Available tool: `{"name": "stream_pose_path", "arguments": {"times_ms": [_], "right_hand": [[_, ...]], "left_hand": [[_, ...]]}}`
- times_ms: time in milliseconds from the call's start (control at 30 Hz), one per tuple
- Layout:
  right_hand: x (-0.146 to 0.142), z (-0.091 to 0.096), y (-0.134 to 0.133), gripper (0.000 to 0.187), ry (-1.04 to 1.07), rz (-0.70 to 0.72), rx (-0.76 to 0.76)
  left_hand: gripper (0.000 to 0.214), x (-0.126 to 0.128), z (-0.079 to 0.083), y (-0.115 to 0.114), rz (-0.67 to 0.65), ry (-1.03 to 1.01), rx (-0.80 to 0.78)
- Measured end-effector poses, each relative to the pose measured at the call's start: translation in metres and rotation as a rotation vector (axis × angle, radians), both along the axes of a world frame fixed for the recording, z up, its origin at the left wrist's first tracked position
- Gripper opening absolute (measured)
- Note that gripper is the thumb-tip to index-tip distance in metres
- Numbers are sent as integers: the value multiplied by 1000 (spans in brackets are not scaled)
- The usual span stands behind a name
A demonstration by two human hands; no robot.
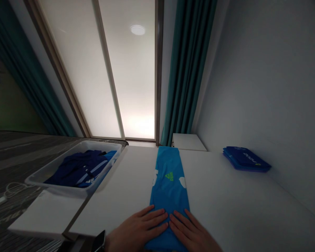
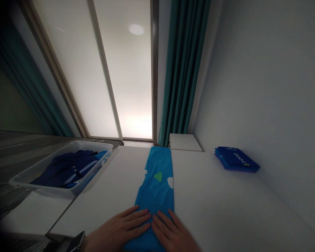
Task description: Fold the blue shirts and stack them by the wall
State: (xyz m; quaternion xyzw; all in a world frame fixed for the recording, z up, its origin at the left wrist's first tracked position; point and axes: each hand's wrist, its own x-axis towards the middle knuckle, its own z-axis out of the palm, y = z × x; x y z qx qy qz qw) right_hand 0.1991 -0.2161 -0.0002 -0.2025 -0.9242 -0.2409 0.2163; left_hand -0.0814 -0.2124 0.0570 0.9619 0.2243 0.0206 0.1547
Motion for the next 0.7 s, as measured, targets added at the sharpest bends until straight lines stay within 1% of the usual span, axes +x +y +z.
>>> {"name": "stream_pose_path", "arguments": {"times_ms": [100, 233, 367, 467, 567, 633, 700], "right_hand": [[-1, -4, -3, 40, 25, -1, 29], [-2, -7, -10, 32, 35, 25, -11], [-5, -10, -19, 25, 110, 14, -25], [-11, -22, -24, 23, 177, -37, -71], [-23, -42, -27, 22, 215, -91, -106], [-31, -53, -27, 22, 289, -138, -106], [-36, -57, -27, 23, 352, -171, -108]], "left_hand": [[74, 4, -10, -6, 18, 14, 94], [64, 8, -18, -14, 9, -50, 205], [57, 10, -21, -19, 16, -146, 237], [49, 15, -24, -20, 60, -204, 219], [41, 21, -25, -22, 83, -185, 214], [39, 21, -21, -22, 71, -155, 195], [41, 17, -13, -20, 72, -130, 150]]}}
